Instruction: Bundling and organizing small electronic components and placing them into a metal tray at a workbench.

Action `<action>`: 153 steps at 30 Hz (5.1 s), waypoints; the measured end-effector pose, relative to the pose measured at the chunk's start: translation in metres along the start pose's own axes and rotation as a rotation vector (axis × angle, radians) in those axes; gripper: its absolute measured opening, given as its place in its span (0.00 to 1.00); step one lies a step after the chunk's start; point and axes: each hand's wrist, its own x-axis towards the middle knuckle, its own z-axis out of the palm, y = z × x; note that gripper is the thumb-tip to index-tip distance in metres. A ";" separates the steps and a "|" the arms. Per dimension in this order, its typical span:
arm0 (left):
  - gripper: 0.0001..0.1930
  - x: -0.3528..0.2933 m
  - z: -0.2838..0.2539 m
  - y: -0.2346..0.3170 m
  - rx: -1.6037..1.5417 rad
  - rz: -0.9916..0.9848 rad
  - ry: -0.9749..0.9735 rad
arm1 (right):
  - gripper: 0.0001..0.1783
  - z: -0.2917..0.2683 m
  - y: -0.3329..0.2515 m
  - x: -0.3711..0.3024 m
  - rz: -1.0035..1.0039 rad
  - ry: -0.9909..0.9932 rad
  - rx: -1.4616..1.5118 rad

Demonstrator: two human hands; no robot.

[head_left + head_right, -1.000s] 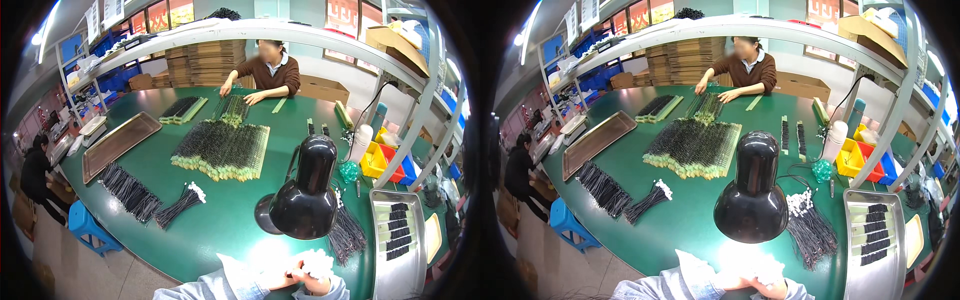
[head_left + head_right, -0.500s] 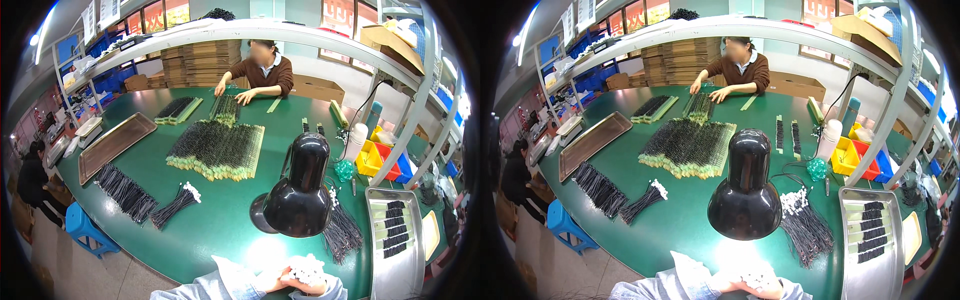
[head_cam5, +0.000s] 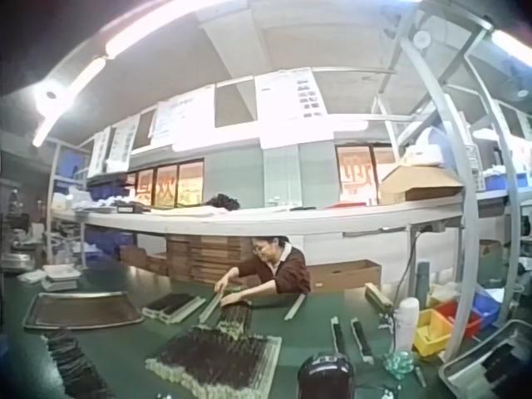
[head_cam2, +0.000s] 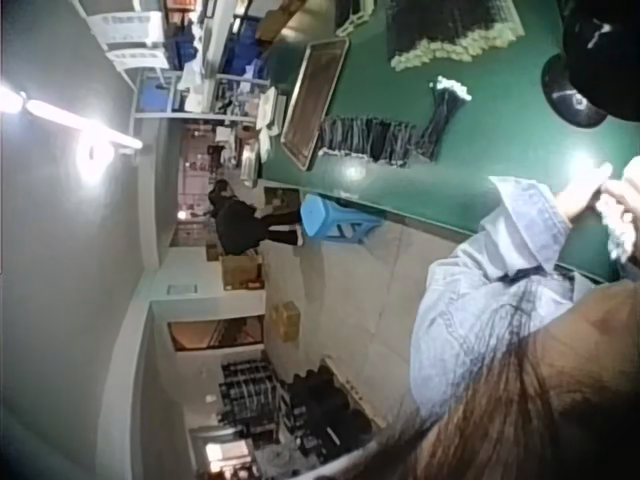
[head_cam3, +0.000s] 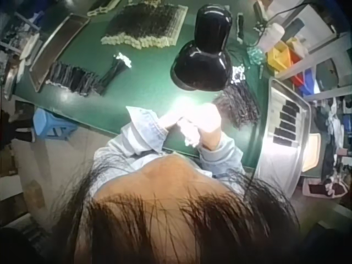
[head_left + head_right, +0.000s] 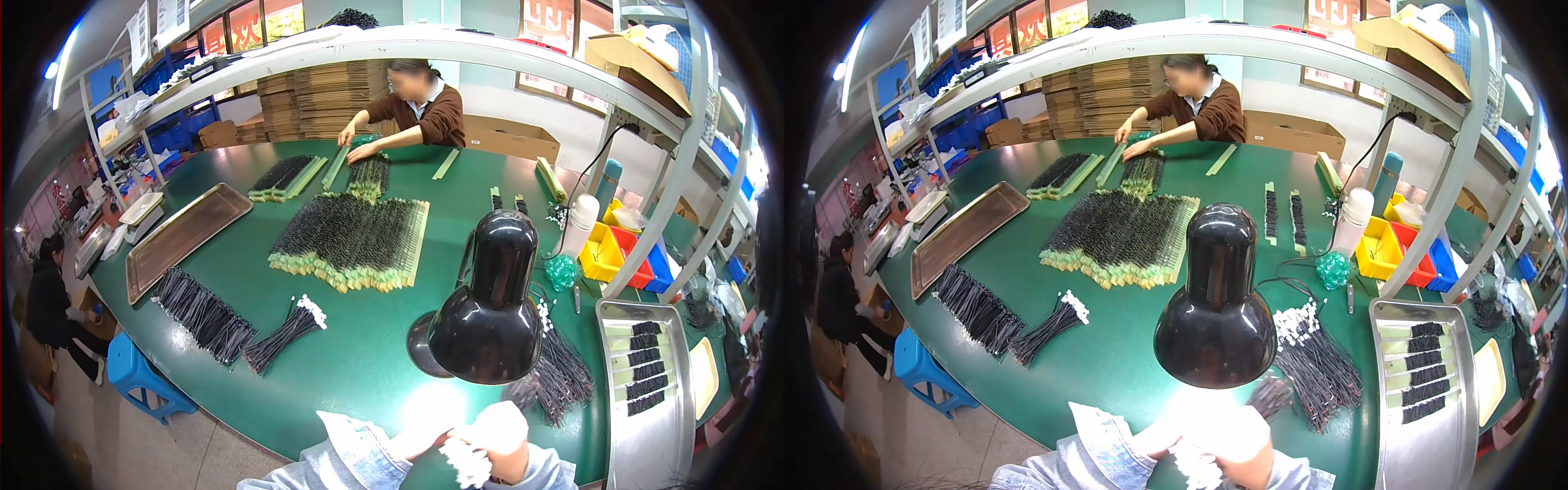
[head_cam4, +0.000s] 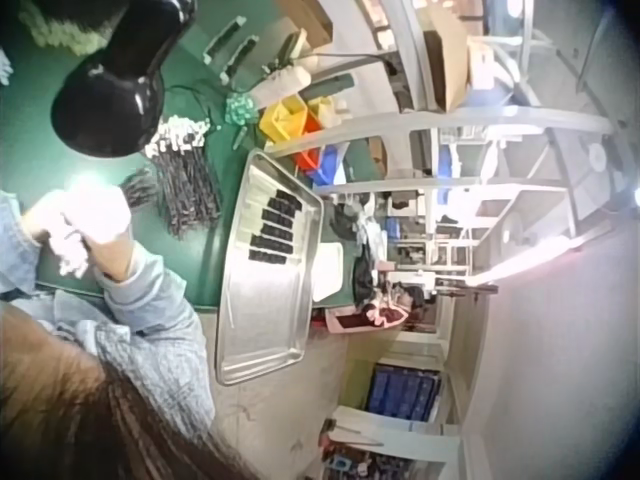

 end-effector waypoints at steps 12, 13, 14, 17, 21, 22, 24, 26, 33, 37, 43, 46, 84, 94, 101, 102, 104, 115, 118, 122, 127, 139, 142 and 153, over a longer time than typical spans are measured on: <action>0.18 -0.017 -0.019 0.008 -0.956 -0.184 -0.245 | 0.10 0.030 -0.005 0.006 0.111 -0.240 0.253; 0.16 -0.011 -0.022 0.011 -1.001 -0.521 -0.073 | 0.10 0.026 -0.003 0.013 0.347 -0.297 0.285; 0.15 -0.004 -0.026 0.013 -1.022 -0.858 0.106 | 0.09 0.018 0.002 0.021 0.477 -0.307 0.392; 0.14 -0.005 -0.030 0.009 -1.090 -0.741 0.242 | 0.13 0.007 0.003 0.023 0.228 0.035 0.162; 0.13 -0.014 -0.027 -0.003 -1.218 -0.714 -0.126 | 0.15 0.021 0.005 -0.004 0.368 0.052 0.645; 0.10 -0.019 -0.013 0.014 -1.254 -0.449 -0.121 | 0.14 0.020 -0.001 -0.007 0.464 -0.028 0.915; 0.12 -0.023 0.002 0.021 -0.953 -0.421 -0.165 | 0.16 0.012 -0.020 0.020 0.170 0.051 0.648; 0.16 -0.014 0.003 0.001 -0.687 -0.429 -0.216 | 0.16 0.033 -0.004 0.007 0.104 -0.057 0.566; 0.15 -0.011 0.014 0.002 -0.742 -0.488 -0.224 | 0.13 0.035 -0.009 0.002 0.030 -0.064 0.478; 0.15 -0.009 0.021 0.002 -0.790 -0.505 -0.197 | 0.11 0.035 -0.010 -0.005 0.031 -0.116 0.477; 0.15 -0.009 0.014 0.002 -0.818 -0.532 -0.122 | 0.10 0.031 -0.017 0.004 -0.022 -0.070 0.530; 0.15 -0.010 0.009 0.001 -0.827 -0.560 -0.094 | 0.09 0.029 -0.021 0.009 -0.014 -0.061 0.539; 0.14 0.011 0.006 0.012 -0.922 -0.964 0.105 | 0.09 0.023 -0.013 -0.002 0.066 0.055 0.709; 0.12 -0.007 0.007 -0.010 -1.069 -0.937 0.001 | 0.07 -0.051 -0.042 0.038 0.011 0.235 1.263; 0.12 -0.005 0.010 -0.023 -1.190 -0.922 -0.066 | 0.11 -0.034 -0.044 0.040 -0.132 0.409 1.174; 0.12 -0.007 0.010 -0.022 -1.192 -0.924 -0.065 | 0.11 -0.033 -0.044 0.041 -0.196 0.417 1.157; 0.12 -0.006 0.008 -0.022 -1.153 -0.897 -0.049 | 0.11 -0.035 -0.050 0.041 -0.136 0.390 1.170; 0.11 -0.009 0.008 -0.025 -1.201 -0.924 -0.040 | 0.14 -0.025 -0.057 0.051 -0.143 0.319 1.205; 0.11 -0.010 0.008 -0.029 -1.271 -0.957 -0.044 | 0.14 -0.019 -0.056 0.052 -0.231 0.344 1.204; 0.11 -0.009 0.008 -0.026 -1.327 -0.979 -0.048 | 0.15 -0.019 -0.056 0.056 -0.221 0.332 1.219; 0.11 -0.010 0.008 -0.024 -1.292 -0.959 -0.037 | 0.15 -0.020 -0.055 0.054 -0.204 0.297 1.214; 0.11 -0.011 0.009 -0.031 -1.303 -0.970 -0.022 | 0.13 -0.014 -0.057 0.056 -0.284 0.447 1.227; 0.11 -0.011 0.009 -0.033 -1.312 -0.965 -0.021 | 0.13 -0.015 -0.053 0.053 -0.240 0.410 1.250; 0.11 -0.007 0.008 -0.026 -1.264 -0.968 -0.014 | 0.14 -0.020 -0.048 0.053 -0.291 0.325 1.270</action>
